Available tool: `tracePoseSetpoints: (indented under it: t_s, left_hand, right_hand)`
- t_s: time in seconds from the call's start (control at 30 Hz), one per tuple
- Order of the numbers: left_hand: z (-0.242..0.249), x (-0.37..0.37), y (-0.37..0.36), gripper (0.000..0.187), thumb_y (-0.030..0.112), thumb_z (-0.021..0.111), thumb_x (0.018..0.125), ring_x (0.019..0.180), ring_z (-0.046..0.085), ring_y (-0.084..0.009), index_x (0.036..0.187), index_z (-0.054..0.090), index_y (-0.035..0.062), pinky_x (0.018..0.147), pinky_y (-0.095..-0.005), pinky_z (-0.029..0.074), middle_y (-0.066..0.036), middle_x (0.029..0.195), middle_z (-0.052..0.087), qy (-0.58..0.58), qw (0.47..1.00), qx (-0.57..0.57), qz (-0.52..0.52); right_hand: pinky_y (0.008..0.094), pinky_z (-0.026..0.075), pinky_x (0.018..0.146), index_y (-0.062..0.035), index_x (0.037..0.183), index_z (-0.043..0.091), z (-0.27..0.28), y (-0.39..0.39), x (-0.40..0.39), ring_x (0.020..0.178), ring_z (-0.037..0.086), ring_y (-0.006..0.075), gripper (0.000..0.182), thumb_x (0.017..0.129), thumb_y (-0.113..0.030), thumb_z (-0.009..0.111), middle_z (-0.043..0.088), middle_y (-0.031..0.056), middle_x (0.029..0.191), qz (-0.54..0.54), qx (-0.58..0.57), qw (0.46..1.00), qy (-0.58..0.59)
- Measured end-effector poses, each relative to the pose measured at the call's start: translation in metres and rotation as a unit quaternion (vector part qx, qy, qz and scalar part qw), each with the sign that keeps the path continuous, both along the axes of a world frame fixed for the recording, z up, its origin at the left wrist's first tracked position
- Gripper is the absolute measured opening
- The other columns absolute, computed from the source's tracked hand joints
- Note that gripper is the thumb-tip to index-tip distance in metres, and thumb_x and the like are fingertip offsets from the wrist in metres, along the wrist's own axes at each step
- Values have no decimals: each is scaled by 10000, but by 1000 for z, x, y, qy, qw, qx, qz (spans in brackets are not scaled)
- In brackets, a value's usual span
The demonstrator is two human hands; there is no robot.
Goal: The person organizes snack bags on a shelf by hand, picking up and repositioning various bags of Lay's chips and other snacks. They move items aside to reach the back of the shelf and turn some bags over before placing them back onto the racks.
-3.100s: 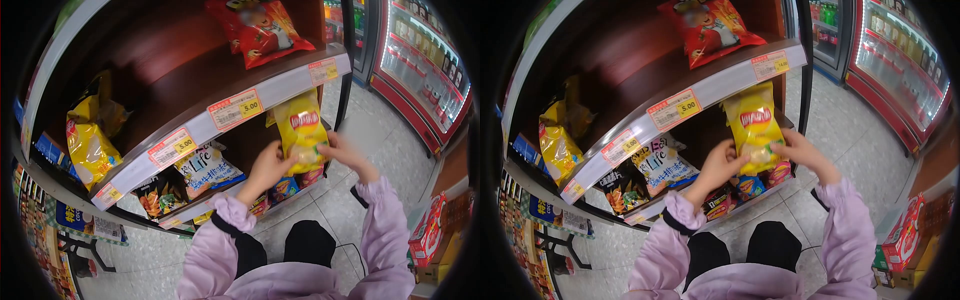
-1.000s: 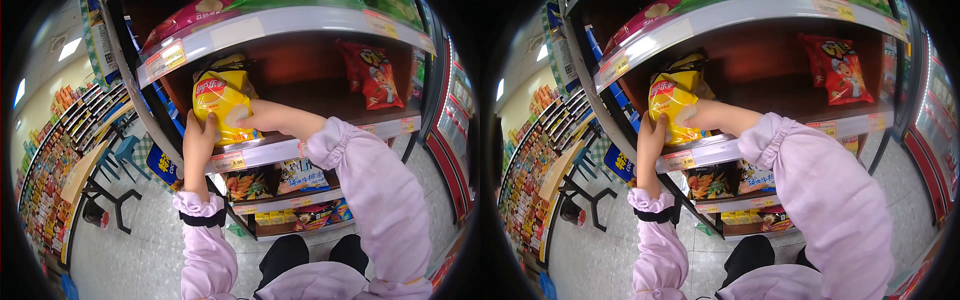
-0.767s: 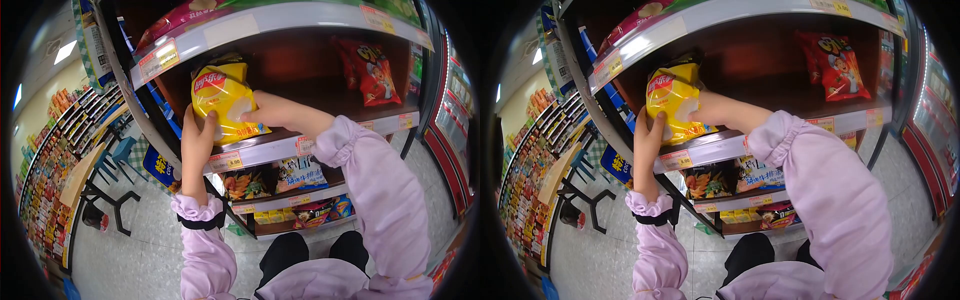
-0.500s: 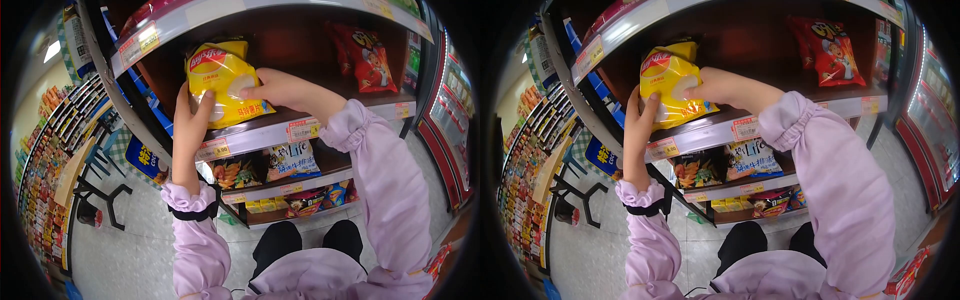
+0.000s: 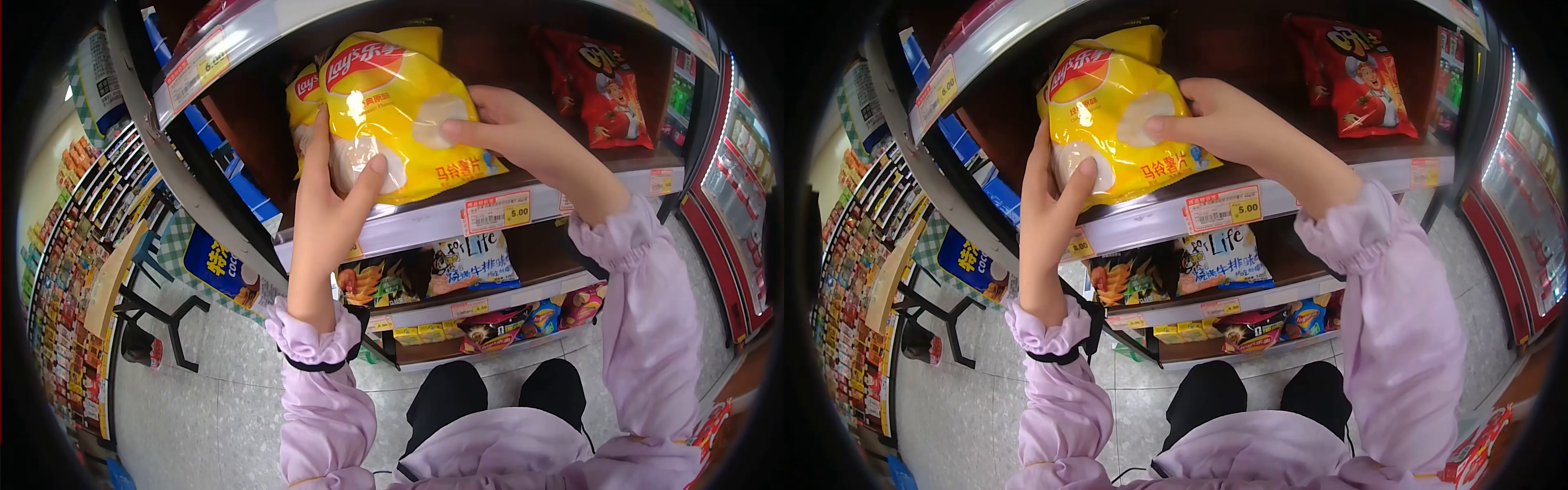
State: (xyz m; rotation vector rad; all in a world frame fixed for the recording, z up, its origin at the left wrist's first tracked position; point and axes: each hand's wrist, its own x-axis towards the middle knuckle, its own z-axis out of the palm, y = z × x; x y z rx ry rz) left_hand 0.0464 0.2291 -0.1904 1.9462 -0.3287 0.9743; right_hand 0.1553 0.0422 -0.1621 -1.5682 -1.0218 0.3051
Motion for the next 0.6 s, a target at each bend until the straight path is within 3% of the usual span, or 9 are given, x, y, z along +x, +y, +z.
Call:
tracePoseSetpoints:
  t_s: [0.13, 0.2, 0.23, 0.33, 0.4, 0.47, 0.6]
  left_hand:
    - [7, -19, -25, 713, 178, 626, 771, 1100, 431, -223, 1294, 212, -73, 922, -300, 350, -201, 1220, 399, 28, 999, -29, -27]
    - [4, -30, -38, 733, 140, 643, 754, 1119, 415, -227, 1299, 200, -73, 931, -308, 343, -196, 1235, 386, 7, 995, -62, -79]
    - [0, -35, -43, 733, 140, 643, 754, 1119, 415, -227, 1299, 200, -73, 931, -308, 343, -196, 1235, 386, 8, 995, -60, -79]
    - [-21, -51, -59, 808, 116, 699, 691, 1158, 380, -254, 1307, 203, -53, 940, -328, 333, -192, 1254, 369, -19, 992, -82, -91]
    - [-39, -66, -58, 842, 130, 726, 661, 1130, 414, -314, 1306, 212, -39, 923, -360, 351, -220, 1236, 383, 3, 991, 136, -3]
    - [-62, -75, -70, 851, 148, 742, 641, 1079, 442, -382, 1300, 231, -20, 895, -410, 372, -251, 1210, 396, -26, 977, 210, 14]
    - [-112, -73, -93, 816, 181, 747, 631, 1038, 452, -418, 1272, 270, 17, 853, -463, 388, -255, 1165, 418, -35, 977, 195, -83]
  right_hand:
    - [225, 407, 833, 24, 1125, 447, -2, -24, -24, 950, 527, 112, 426, 788, -175, 616, 552, 73, 1041, -35, -5, 999, -1]
    - [239, 435, 774, 44, 1116, 441, -13, -34, -39, 886, 535, 111, 445, 774, -165, 635, 558, 79, 990, 13, 113, 993, 29]
    - [239, 435, 774, 44, 1116, 441, -19, -40, -49, 886, 535, 111, 445, 774, -165, 635, 558, 79, 990, 13, 114, 993, 30]
    - [264, 393, 877, 36, 1235, 312, -37, -64, -78, 1044, 469, 139, 620, 742, -99, 662, 476, 92, 1146, -7, 166, 982, 94]
    - [290, 361, 909, 29, 1254, 293, -54, -80, -90, 1081, 442, 161, 718, 706, -177, 709, 440, 101, 1190, 7, 189, 975, 116]
    - [309, 327, 932, 17, 1262, 291, -77, -97, -98, 1104, 418, 181, 800, 663, -255, 746, 418, 100, 1215, -26, 185, 975, 124]
    - [313, 322, 931, 8, 1231, 351, -118, -137, -108, 1099, 417, 184, 758, 654, -283, 748, 441, 91, 1197, -44, 78, 985, 151]
